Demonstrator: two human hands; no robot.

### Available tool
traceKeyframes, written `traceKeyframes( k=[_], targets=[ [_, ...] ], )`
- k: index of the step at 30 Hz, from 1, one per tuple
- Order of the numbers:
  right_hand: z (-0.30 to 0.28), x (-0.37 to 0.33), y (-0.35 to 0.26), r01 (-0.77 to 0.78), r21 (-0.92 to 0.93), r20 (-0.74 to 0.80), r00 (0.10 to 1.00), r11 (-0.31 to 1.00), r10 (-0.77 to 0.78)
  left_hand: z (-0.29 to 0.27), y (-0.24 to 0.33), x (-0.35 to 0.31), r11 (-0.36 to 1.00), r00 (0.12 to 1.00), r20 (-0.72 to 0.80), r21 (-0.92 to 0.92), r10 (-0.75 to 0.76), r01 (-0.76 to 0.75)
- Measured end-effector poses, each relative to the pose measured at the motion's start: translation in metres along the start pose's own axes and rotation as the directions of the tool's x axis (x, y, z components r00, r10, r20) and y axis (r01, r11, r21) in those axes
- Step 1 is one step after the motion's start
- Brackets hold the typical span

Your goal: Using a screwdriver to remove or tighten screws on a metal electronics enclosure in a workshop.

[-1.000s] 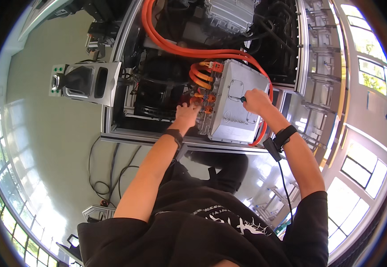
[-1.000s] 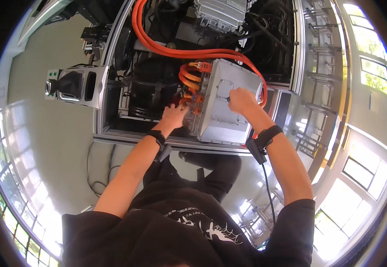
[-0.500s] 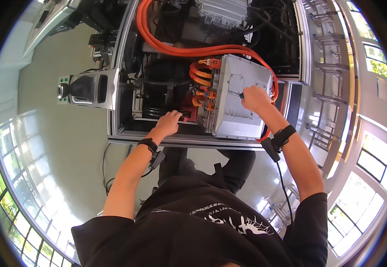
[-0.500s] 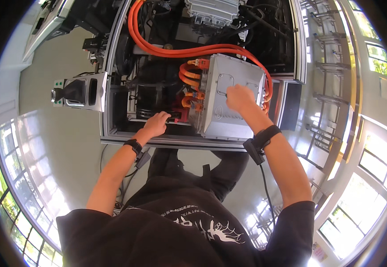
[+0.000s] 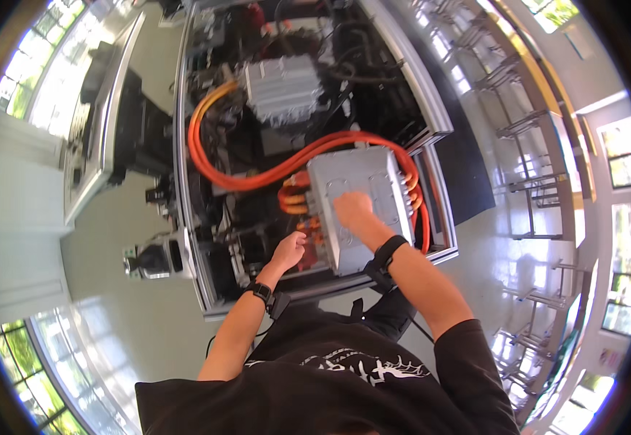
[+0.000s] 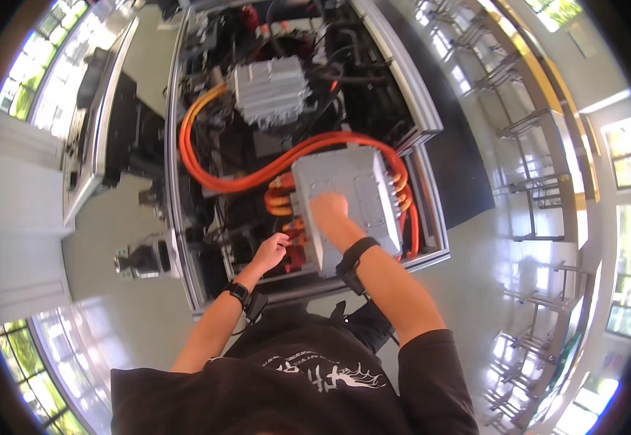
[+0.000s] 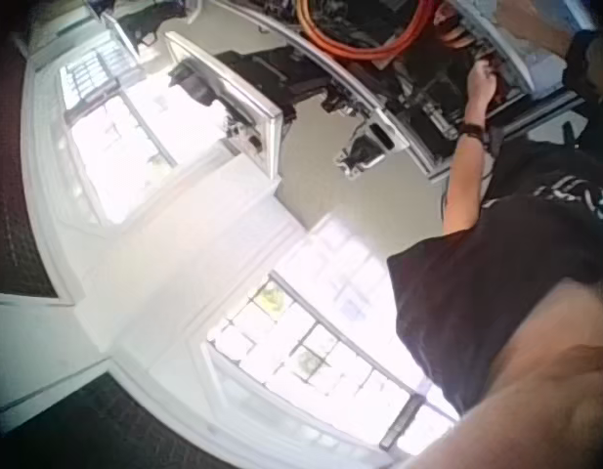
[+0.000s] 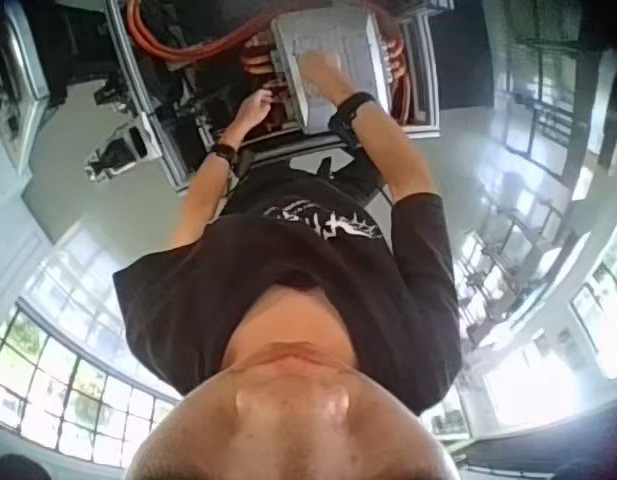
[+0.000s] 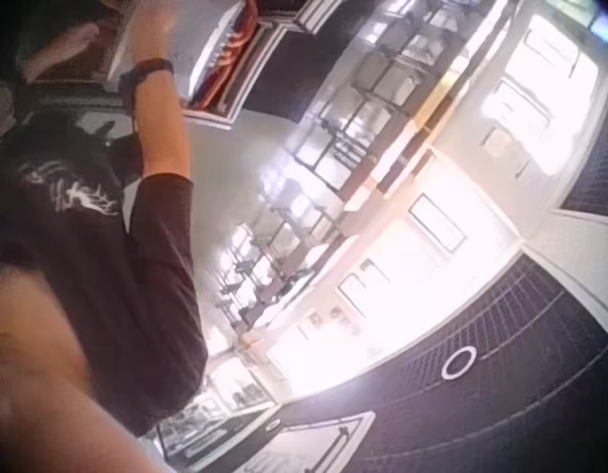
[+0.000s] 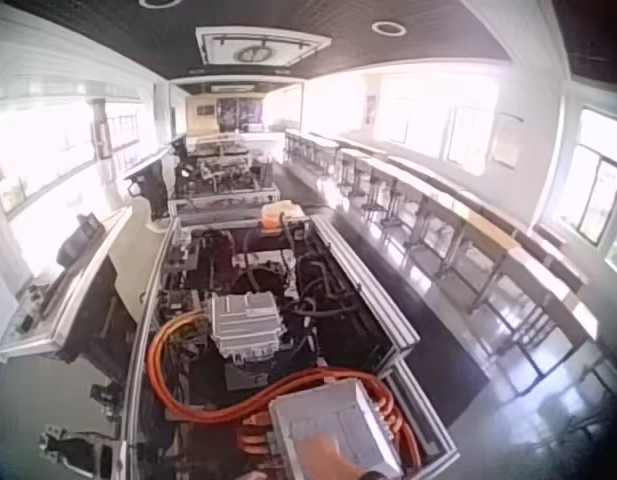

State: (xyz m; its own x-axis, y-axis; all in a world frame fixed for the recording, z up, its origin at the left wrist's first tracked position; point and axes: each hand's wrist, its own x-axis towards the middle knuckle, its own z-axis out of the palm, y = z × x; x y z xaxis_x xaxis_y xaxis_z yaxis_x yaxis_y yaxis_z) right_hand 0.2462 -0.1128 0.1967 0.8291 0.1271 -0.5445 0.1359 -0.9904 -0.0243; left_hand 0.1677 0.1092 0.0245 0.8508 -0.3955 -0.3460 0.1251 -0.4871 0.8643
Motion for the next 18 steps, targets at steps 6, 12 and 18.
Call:
traceKeyframes(
  k=[6,12,18],
  targets=[
    [0.007,-0.008,0.023,0.044,-0.088,-0.052,0.997,0.995,-0.049,0.008,0.07,0.065,0.978,0.982,0.064,0.093,0.179,-0.185],
    [0.008,0.015,0.023,0.18,-0.073,-0.022,0.983,0.981,-0.182,0.035,0.094,0.089,0.778,0.783,-0.041,0.158,0.621,-0.608],
    [0.01,0.015,0.021,0.216,-0.026,0.002,0.976,0.976,-0.216,0.04,0.083,0.092,0.933,0.933,-0.012,0.039,0.359,-0.359]
  ],
)
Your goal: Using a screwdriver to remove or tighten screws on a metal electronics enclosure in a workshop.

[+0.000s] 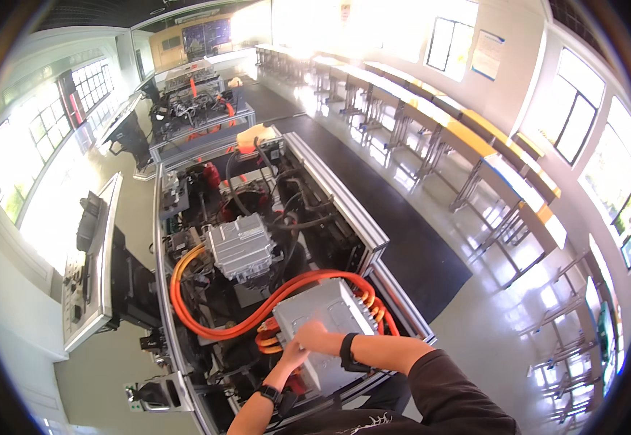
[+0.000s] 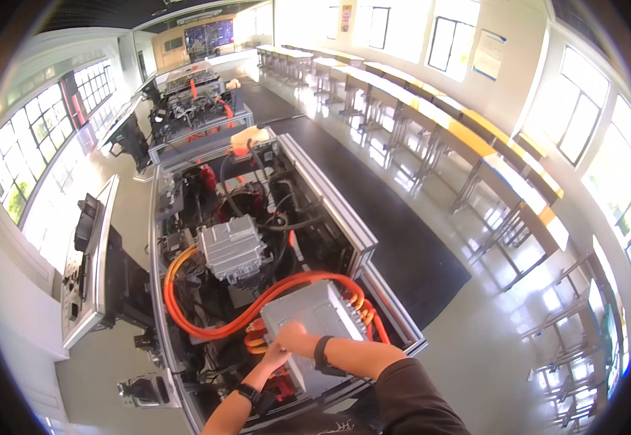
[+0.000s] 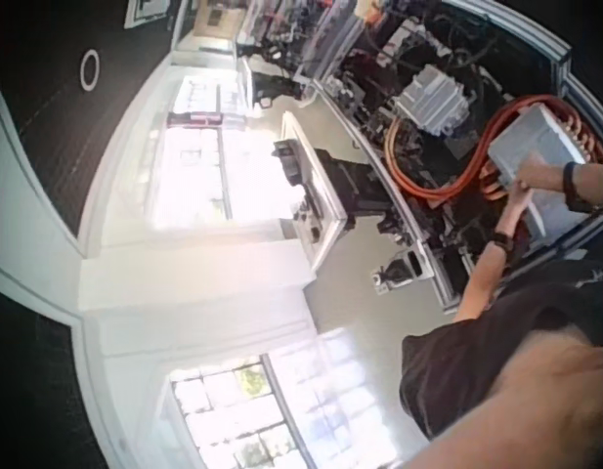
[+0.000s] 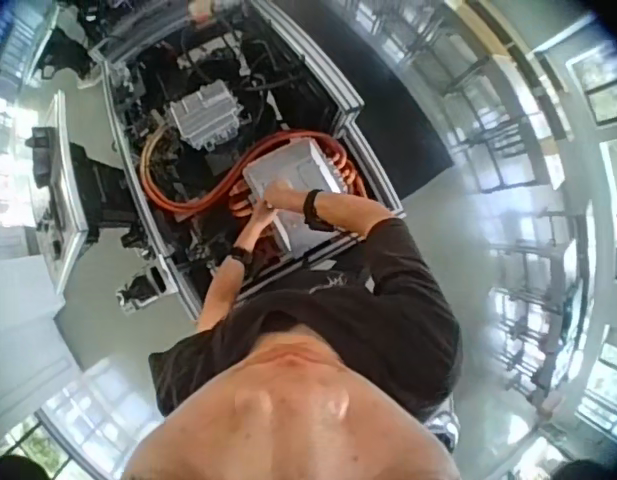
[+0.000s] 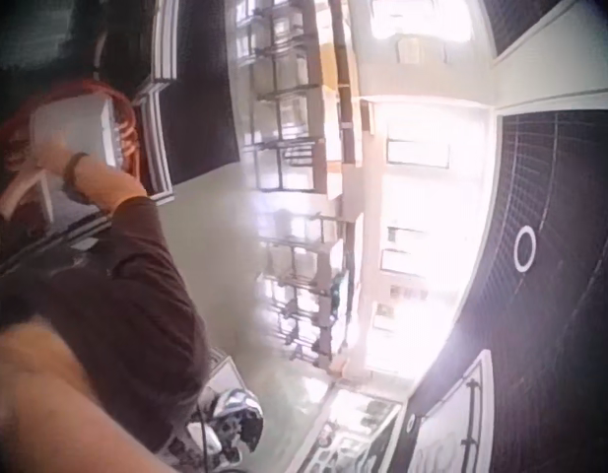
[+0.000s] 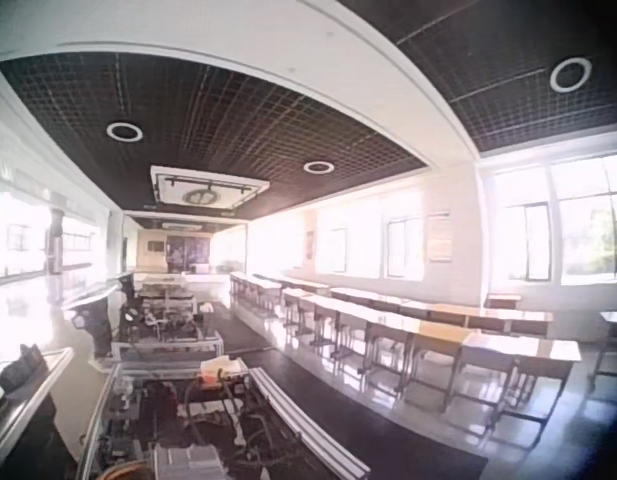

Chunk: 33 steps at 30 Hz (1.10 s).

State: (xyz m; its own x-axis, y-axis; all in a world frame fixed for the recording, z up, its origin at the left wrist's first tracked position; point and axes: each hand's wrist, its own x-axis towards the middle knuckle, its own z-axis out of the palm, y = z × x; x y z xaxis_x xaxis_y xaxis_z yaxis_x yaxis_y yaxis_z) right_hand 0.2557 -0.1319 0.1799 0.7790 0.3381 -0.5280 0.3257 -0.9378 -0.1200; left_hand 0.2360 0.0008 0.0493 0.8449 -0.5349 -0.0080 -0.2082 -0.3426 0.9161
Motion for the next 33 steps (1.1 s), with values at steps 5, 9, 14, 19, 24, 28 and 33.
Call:
traceKeyframes(
  k=[5,9,14,19,24,28,33],
  targets=[
    [-0.004,-0.003,-0.003,0.062,-0.108,0.039,0.998,0.992,-0.058,0.012,-0.019,0.002,0.99,0.998,0.064,0.141,-0.011,0.002],
    [-0.004,0.002,-0.004,0.099,-0.161,0.046,0.995,0.982,-0.093,0.02,-0.032,0.007,0.991,0.998,0.014,0.119,0.065,-0.066],
    [-0.003,0.008,-0.002,0.171,-0.177,0.108,0.982,0.969,-0.154,0.017,-0.025,0.007,0.993,0.993,0.05,0.05,0.104,-0.106],
    [0.002,0.012,0.009,0.347,-0.362,0.122,0.938,0.865,-0.325,0.017,-0.007,-0.004,0.999,1.0,0.015,0.049,0.002,-0.002],
    [0.009,0.019,0.013,0.304,-0.293,0.069,0.952,0.906,-0.297,0.015,-0.007,0.011,0.988,0.99,-0.011,0.051,0.143,-0.142],
    [0.006,0.023,0.002,0.302,-0.341,0.042,0.951,0.89,-0.306,0.001,-0.011,0.022,0.991,0.993,0.009,-0.061,0.12,-0.12],
    [-0.005,0.006,-0.018,0.206,-0.157,-0.036,0.976,0.966,-0.214,-0.029,-0.004,0.022,0.991,0.98,0.172,0.105,-0.099,0.082]
  ],
)
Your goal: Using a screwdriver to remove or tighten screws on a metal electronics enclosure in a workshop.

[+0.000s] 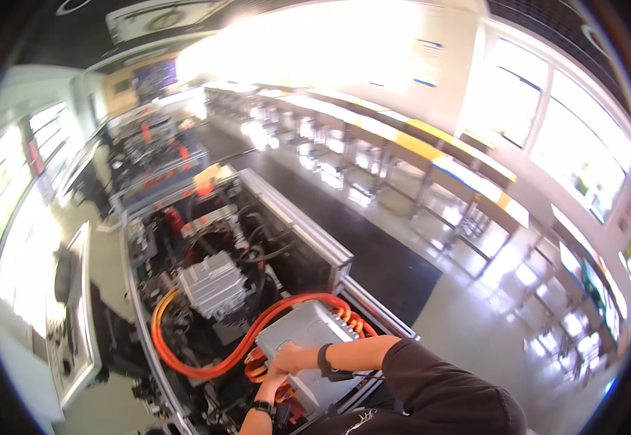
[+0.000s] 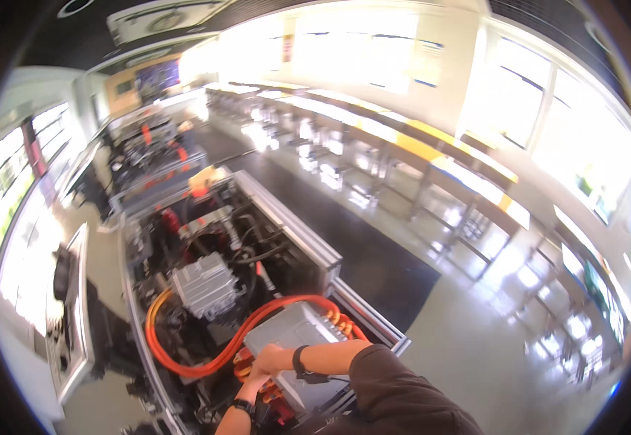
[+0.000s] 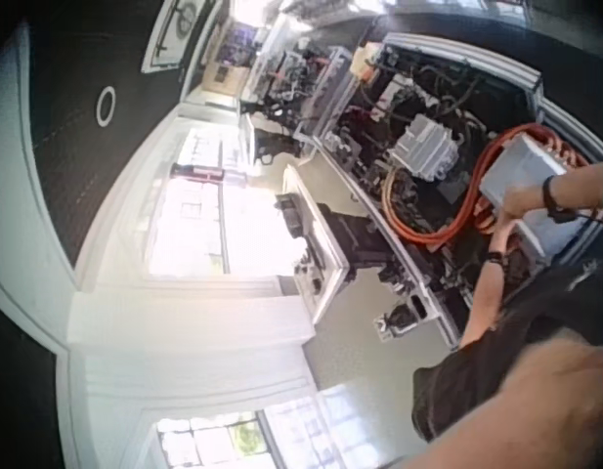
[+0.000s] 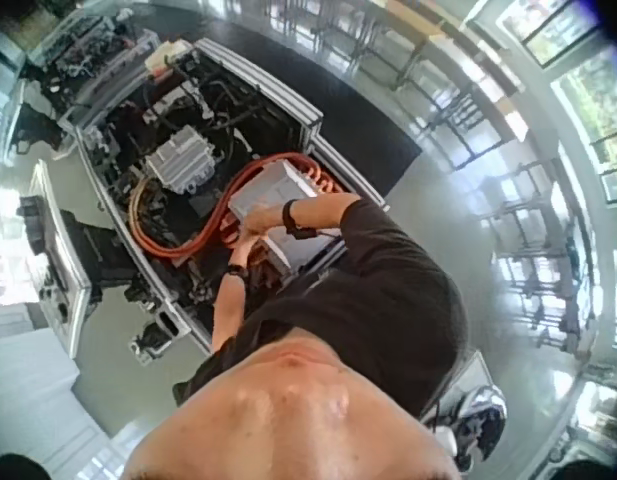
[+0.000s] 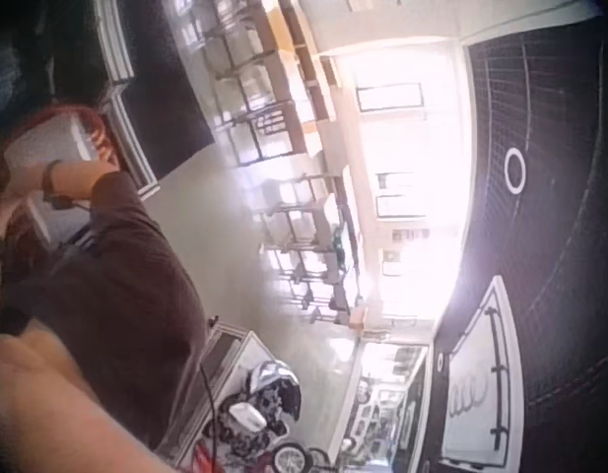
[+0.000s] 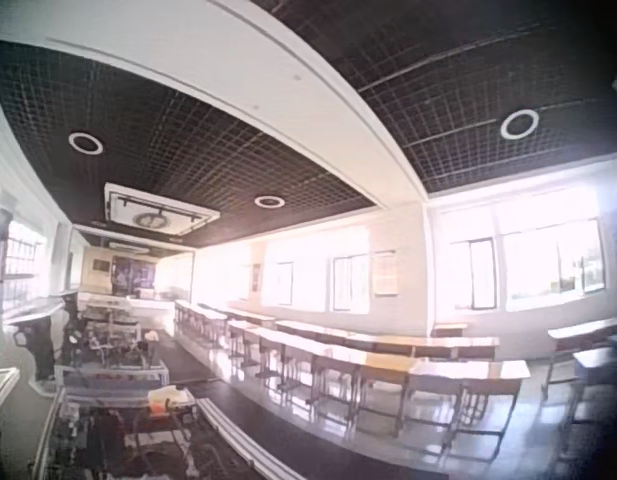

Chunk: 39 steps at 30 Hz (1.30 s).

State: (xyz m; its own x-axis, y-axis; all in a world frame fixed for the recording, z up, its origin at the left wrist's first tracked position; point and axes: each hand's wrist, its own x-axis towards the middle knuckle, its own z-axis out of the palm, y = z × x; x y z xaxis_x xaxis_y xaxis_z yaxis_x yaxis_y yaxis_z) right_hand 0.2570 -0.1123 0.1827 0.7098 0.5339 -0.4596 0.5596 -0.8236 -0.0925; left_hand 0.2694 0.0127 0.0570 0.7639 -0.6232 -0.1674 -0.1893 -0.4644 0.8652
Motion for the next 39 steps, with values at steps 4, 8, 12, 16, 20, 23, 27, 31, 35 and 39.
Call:
traceKeyframes(
  k=[4,8,12,16,20,23,27,31,35,39],
  targets=[
    [-0.009,-0.015,-0.004,-0.368,0.46,0.049,0.919,0.808,0.391,0.006,0.012,-0.007,0.997,0.99,-0.131,-0.048,0.06,-0.067],
    [-0.015,-0.018,0.005,-0.495,0.724,0.281,0.848,0.48,0.449,0.019,0.012,-0.003,0.937,0.996,-0.083,-0.348,0.01,-0.039],
    [-0.019,-0.015,0.007,-0.485,0.645,0.244,0.863,0.591,0.443,0.021,-0.004,0.002,0.971,0.989,-0.102,-0.204,0.106,-0.125],
    [-0.021,-0.016,0.003,-0.468,0.528,0.166,0.875,0.708,0.455,0.023,-0.023,-0.008,0.933,0.986,-0.168,-0.357,-0.018,-0.044],
    [-0.017,-0.012,0.005,-0.392,0.398,0.135,0.919,0.83,0.369,0.021,-0.037,-0.029,0.877,0.989,-0.114,-0.48,-0.095,0.029],
    [-0.009,-0.001,0.008,-0.357,0.349,0.122,0.934,0.866,0.336,0.017,-0.04,-0.038,0.857,0.987,-0.102,-0.511,-0.127,0.057],
    [0.013,0.014,0.007,-0.291,0.225,-0.086,0.945,0.93,0.317,0.007,-0.038,-0.029,0.917,0.993,-0.096,-0.397,-0.072,0.028],
    [0.03,0.019,0.005,-0.244,0.263,-0.159,0.943,0.933,0.291,-0.005,-0.036,-0.01,0.993,0.995,-0.034,-0.082,-0.092,0.089],
    [0.03,0.018,0.004,-0.224,0.303,-0.167,0.945,0.926,0.283,-0.011,-0.027,0.002,0.973,0.989,0.144,-0.23,0.019,0.014],
    [0.032,0.02,0.013,-0.198,0.332,-0.186,0.945,0.922,0.27,-0.017,-0.016,0.011,0.938,0.995,0.098,-0.34,-0.029,0.06]
  ],
)
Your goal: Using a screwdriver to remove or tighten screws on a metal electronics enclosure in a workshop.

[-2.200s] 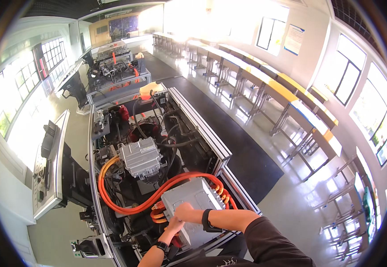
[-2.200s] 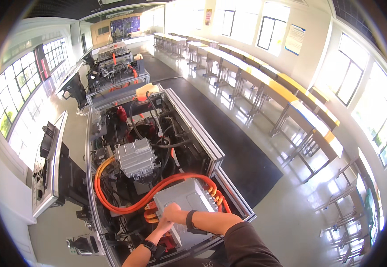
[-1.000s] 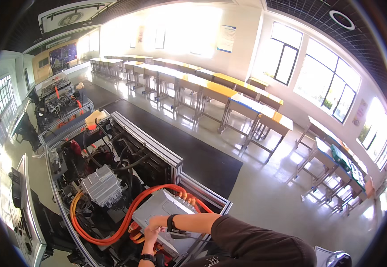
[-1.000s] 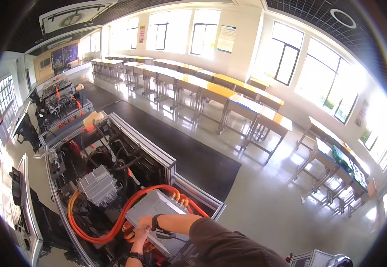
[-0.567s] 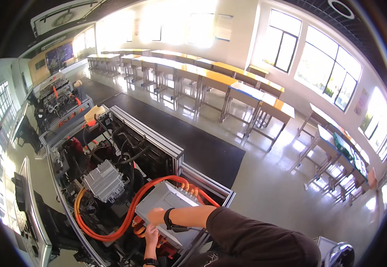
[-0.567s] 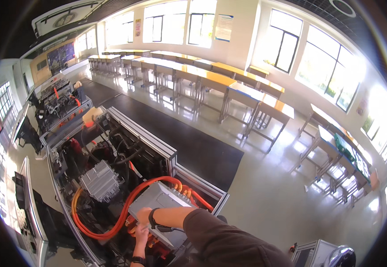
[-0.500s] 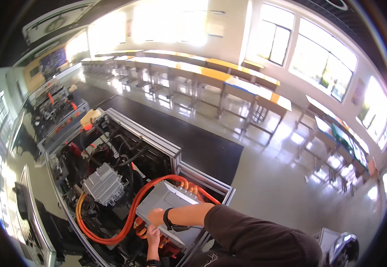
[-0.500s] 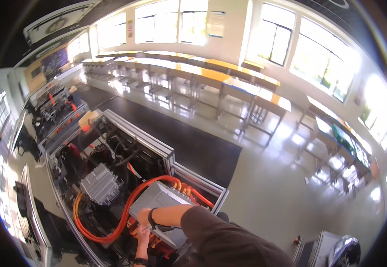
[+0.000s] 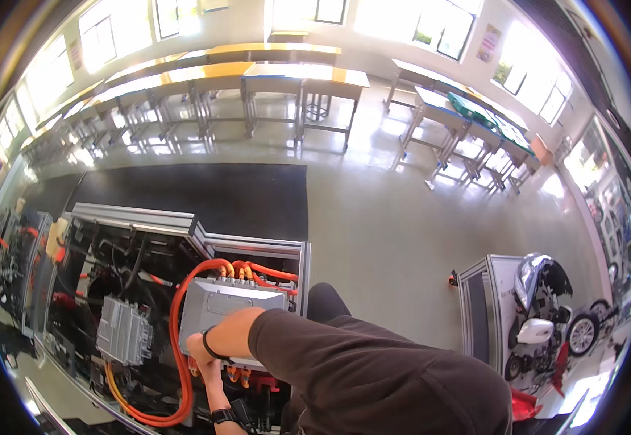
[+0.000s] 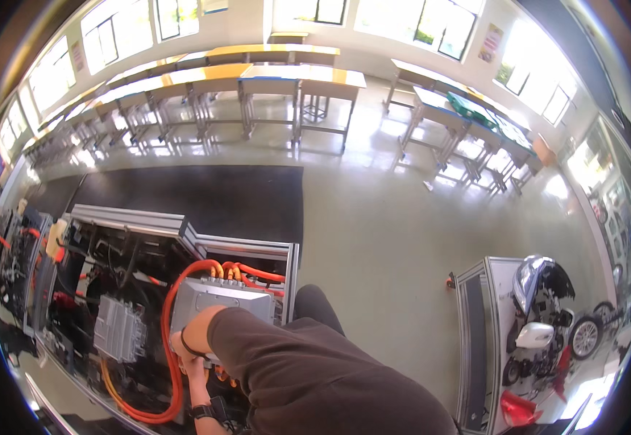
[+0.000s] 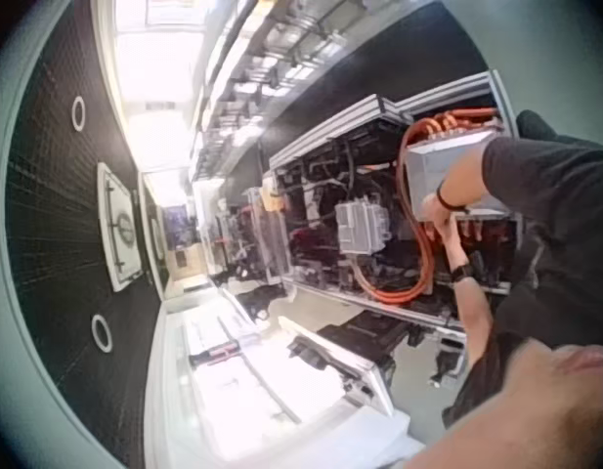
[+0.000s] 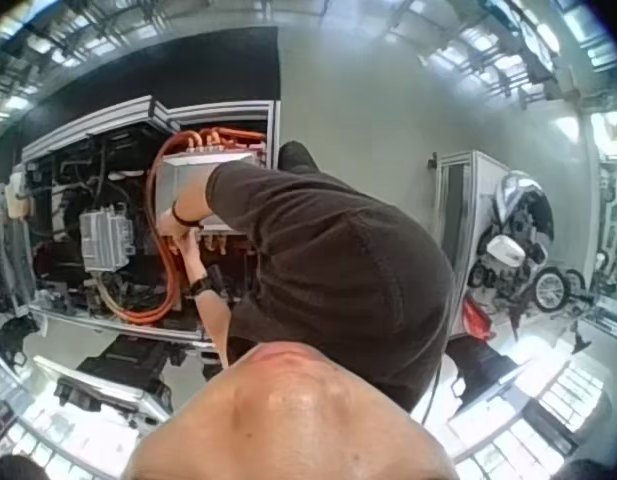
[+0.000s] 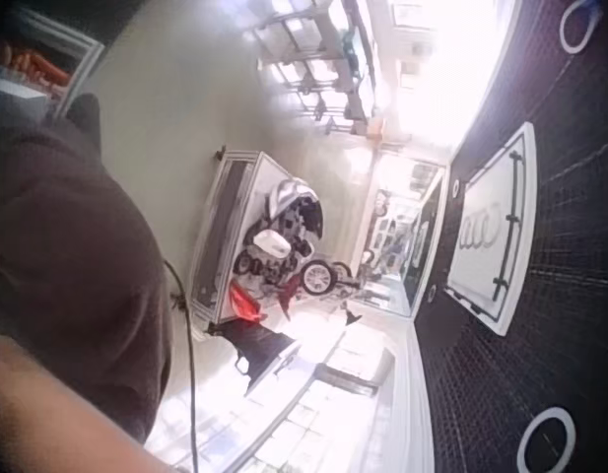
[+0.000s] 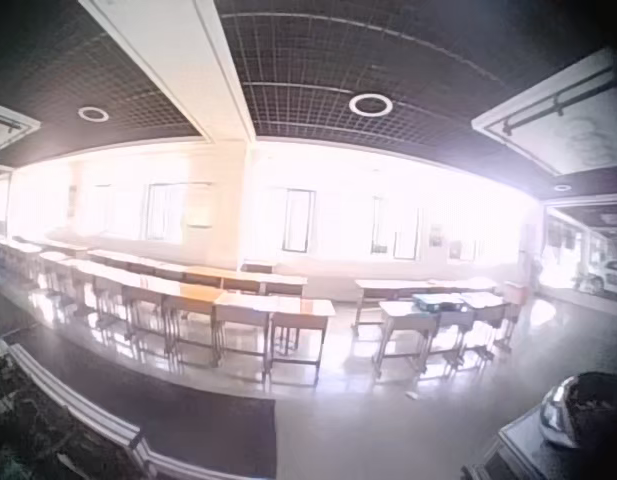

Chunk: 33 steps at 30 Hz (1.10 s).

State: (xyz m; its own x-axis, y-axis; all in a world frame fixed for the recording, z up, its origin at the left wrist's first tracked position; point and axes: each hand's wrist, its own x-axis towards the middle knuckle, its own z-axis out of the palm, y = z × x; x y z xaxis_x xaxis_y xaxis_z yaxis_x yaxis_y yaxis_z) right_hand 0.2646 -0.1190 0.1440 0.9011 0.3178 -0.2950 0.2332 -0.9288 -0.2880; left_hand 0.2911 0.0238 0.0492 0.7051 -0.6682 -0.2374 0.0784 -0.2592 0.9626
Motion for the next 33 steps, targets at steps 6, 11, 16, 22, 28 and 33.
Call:
traceKeyframes(
  k=[6,11,16,22,28,33],
  targets=[
    [0.011,0.009,0.021,0.056,0.085,-0.1,0.994,0.995,-0.047,-0.005,0.016,0.013,0.996,1.0,-0.022,0.087,0.021,-0.019],
    [0.018,0.002,0.014,-0.22,0.172,-0.172,0.953,0.96,0.249,0.021,0.043,0.029,0.967,0.997,0.063,0.247,0.042,-0.056],
    [0.01,-0.033,0.013,-0.065,0.154,-0.324,0.939,0.986,0.112,0.029,0.081,0.032,0.906,0.983,0.176,0.403,0.061,-0.128],
    [-0.003,-0.083,0.027,-0.121,0.131,-0.256,0.955,0.984,0.151,0.013,0.13,0.03,0.695,0.818,0.547,0.52,0.176,-0.497],
    [0.004,-0.119,0.038,-0.162,0.144,-0.345,0.916,0.976,0.203,0.019,0.165,0.026,-0.131,0.664,0.742,0.652,-0.094,-0.747],
    [0.016,-0.128,0.034,-0.093,0.138,-0.231,0.965,0.986,0.124,0.051,0.163,0.027,-0.558,0.82,0.333,0.608,-0.466,-0.565]
  ],
)
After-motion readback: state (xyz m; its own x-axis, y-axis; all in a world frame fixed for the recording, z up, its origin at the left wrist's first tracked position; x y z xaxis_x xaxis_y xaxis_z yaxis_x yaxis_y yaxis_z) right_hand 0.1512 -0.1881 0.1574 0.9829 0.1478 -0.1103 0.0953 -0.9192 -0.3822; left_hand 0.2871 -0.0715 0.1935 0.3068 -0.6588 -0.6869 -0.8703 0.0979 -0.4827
